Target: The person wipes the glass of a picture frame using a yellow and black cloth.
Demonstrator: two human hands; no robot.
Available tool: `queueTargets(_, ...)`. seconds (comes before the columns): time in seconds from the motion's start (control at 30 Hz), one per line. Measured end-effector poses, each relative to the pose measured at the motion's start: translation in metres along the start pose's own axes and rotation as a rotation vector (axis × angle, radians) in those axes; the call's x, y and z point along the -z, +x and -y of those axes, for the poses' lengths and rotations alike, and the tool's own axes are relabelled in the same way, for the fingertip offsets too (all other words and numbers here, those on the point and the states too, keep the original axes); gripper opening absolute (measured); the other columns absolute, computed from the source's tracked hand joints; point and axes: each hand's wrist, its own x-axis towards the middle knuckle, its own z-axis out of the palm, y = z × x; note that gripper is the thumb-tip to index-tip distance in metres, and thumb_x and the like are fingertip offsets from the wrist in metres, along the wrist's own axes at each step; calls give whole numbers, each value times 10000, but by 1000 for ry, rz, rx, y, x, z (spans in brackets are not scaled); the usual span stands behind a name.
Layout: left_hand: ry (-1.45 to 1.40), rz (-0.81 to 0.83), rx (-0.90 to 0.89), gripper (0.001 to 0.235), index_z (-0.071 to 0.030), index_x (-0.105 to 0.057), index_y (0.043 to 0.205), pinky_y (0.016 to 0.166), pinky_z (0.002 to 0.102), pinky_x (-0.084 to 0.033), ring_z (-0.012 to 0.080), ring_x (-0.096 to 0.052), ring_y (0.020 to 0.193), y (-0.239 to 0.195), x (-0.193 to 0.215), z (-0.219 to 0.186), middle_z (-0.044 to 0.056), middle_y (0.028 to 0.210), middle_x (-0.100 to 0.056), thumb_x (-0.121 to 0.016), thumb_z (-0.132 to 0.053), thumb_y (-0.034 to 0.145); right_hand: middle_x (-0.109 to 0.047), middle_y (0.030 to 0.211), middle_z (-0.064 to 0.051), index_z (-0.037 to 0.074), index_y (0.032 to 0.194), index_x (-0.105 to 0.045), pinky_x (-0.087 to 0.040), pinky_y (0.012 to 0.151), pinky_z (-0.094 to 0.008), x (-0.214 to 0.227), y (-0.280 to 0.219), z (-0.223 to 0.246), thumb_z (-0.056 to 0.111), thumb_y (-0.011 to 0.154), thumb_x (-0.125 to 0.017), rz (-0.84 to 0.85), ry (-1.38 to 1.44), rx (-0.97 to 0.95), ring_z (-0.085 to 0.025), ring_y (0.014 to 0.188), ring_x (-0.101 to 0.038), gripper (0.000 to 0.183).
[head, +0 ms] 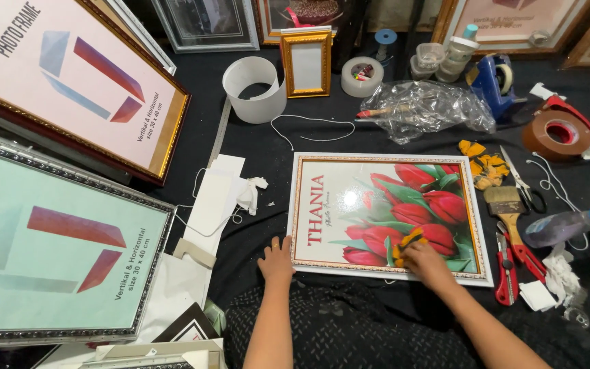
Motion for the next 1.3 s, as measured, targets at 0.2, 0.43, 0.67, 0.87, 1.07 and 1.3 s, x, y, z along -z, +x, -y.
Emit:
queueTargets(0.2, 59, -9, 66, 1044, -260, -127, 1664, 1077, 534, -455, 326, -434, 1416, -23, 24, -9, 119, 1637, -309, -823, -275, 886, -685, 1057, -6, 243, 929, -693, -572, 895, -391, -32, 58, 125, 247, 868, -702, -32, 198, 277, -298, 1051, -678, 61)
queueTargets(0.43, 159, -3, 84, 1122, -243, -114, 1674, 1021, 525, -456, 337, -454, 1386, 4, -3, -10, 136, 1644, -305, -835, -88, 830, -664, 964, -25, 195, 986, -742, -582, 776, -370, -84, 115, 223, 244, 848, -793, -200, 198, 69, -272, 903, -689, 155)
queueTargets(0.67, 131, -5, 89, 1093, -203, -155, 1670, 1018, 546, -463, 363, -486, 1364, 5, -2, -14, 154, 1637, -313, -811, -19, 815, -659, 1144, -32, 274, 1135, -769, -531, 827, -371, -41, 77, 261, 251, 933, -722, -127, 195, 119, -279, 1072, -640, 208)
queueTargets(0.87, 159, -60, 107, 909, -205, -159, 1664, 978, 656, -436, 431, -542, 1266, 4, -7, -20, 179, 1588, -331, -667, -43, 928, -660, 1008, 34, 326, 1013, -753, -524, 749, -345, -33, 62, 218, 329, 915, -686, -229, -42, 404, -236, 936, -615, 119)
queueTargets(1.07, 184, -73, 88, 839, -244, -85, 1681, 996, 655, -437, 428, -572, 1261, -11, 5, -22, 169, 1575, -353, -559, -83, 1008, -690, 1058, 63, 371, 948, -763, -530, 842, -385, 5, 29, 127, 363, 890, -700, -148, -54, 302, -245, 985, -640, 85)
queueTargets(1.3, 196, -38, 78, 864, -299, -34, 1677, 955, 697, -432, 453, -585, 1226, 2, 0, -18, 187, 1572, -342, -527, -75, 1004, -628, 1266, 122, 420, 978, -721, -490, 1023, -468, 56, -36, -15, 457, 850, -675, 147, -197, -169, -263, 1210, -617, 142)
